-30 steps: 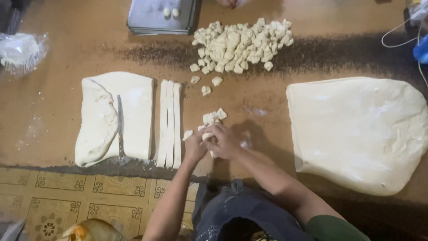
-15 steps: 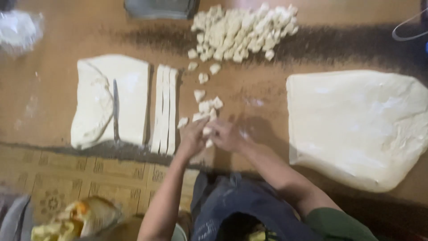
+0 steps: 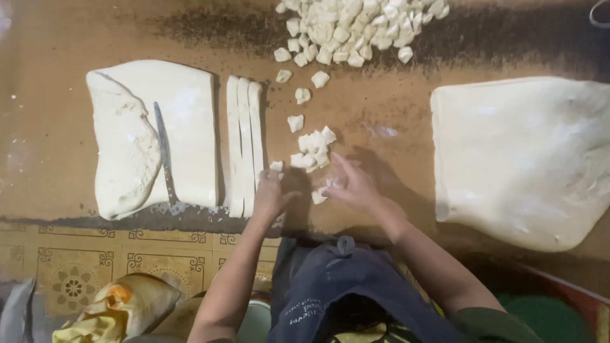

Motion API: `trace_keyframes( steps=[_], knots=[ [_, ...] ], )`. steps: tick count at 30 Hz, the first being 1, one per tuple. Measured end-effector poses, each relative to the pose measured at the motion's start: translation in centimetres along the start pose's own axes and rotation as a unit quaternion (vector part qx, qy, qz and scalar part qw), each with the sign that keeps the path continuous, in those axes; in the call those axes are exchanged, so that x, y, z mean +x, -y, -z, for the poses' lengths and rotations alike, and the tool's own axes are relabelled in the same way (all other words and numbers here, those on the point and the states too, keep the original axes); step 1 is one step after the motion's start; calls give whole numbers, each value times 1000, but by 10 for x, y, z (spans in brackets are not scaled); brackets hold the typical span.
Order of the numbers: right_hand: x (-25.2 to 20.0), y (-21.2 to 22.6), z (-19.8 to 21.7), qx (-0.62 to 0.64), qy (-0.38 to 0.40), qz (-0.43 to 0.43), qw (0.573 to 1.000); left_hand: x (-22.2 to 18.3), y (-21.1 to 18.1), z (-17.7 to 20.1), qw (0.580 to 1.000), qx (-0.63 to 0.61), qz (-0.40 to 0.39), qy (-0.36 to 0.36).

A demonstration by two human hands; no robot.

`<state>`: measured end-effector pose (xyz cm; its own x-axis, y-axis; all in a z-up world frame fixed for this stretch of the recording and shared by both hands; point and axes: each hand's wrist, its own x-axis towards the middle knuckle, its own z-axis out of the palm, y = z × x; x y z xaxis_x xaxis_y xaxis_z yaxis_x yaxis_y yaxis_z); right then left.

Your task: Cutting dough into strips and portioning it into small pieces by hand on a bakery table.

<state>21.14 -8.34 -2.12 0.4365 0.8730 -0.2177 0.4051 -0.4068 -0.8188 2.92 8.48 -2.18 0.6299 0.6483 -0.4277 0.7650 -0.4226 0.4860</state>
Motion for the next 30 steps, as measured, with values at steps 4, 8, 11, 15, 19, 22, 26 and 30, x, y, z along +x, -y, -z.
trace_keyframes(
  steps=[4,8,11,15,19,22,26,30],
  knots=[
    [-7,-8,-42,-133,25,-102,986,33,4,-20,999,-30,-4,17],
    [84,3,-49,-139,16,-83,987,121,-2,-26,995,-102,1,0],
    [154,54,-16,-47,10,-169,984,193,-5,-14,989,-144,-38,23],
    [242,28,2,-88,-220,54,970,216,-33,70,880,-452,-142,29],
    [223,84,18,178,-286,105,935,159,-46,102,890,-359,-266,-85],
    [183,131,-10,33,-280,176,943,81,-57,124,851,-511,-92,77],
    [213,107,-63,52,-148,121,980,4,-33,144,837,-512,-40,191],
    [299,68,-95,30,-50,-89,994,-25,51,63,840,-504,44,194]
  ],
)
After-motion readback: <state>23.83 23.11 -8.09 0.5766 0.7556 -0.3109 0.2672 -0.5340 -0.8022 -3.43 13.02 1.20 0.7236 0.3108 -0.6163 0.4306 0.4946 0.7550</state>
